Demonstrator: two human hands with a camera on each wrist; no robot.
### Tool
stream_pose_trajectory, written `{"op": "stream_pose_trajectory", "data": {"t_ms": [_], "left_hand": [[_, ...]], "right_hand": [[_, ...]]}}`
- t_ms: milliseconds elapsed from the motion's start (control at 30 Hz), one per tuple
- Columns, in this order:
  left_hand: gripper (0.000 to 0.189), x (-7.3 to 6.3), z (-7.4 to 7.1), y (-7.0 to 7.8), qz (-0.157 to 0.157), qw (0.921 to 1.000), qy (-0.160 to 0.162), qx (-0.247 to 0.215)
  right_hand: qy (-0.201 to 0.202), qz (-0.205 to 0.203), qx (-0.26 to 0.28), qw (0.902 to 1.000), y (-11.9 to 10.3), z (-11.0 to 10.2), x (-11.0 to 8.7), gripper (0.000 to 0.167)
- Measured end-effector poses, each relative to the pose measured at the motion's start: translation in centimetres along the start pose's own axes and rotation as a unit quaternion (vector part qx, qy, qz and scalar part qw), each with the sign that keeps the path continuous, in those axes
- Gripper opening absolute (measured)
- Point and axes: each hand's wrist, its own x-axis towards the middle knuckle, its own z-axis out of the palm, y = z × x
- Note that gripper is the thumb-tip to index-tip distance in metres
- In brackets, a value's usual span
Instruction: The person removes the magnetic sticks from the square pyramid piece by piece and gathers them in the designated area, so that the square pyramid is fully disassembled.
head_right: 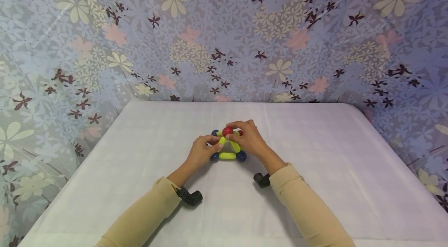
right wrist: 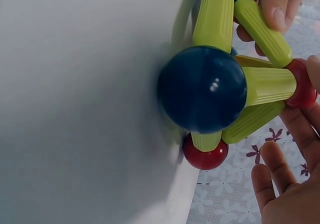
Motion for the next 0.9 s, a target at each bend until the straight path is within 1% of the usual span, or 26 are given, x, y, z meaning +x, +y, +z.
{"op": "stream_pose_trajectory", "data": {"t_ms": [133, 267, 467, 667, 800, 900], "left_hand": [[0.027, -0.4, 0.0, 0.0, 0.004, 1.0000, -0.004, 0.000], [0.028, -0.8, 0.0, 0.1, 0.007, 0.9999, -0.006, 0.005], [0.027, -1.0, 0.0, 0.0, 0.011, 0.9999, 0.002, 0.007], [0.024, -1.3, 0.1, 0.1, 0.009, 0.9998, 0.016, 0.001], [0.024, -1.6, 0.1, 0.3, 0.002, 0.9994, 0.033, -0.007], [0.025, -1.9, 0.1, 0.2, 0.005, 0.9988, 0.046, -0.011]], "right_hand": [[0.003, 0.001, -0.001, 1.0000, -0.1, 0.2, -0.4, 0.043], [0.009, -0.008, 0.005, 0.9999, -0.2, 0.4, -0.7, 0.042], [0.018, -0.018, -0.007, 0.9997, -0.4, 0.6, -1.0, 0.042], [0.024, -0.021, -0.016, 0.9994, -0.4, 0.7, -0.9, 0.042], [0.033, -0.020, -0.013, 0.9992, -0.2, 0.7, -0.7, 0.043], [0.038, -0.020, -0.013, 0.9990, 0.0, 0.6, -0.7, 0.043]]}}
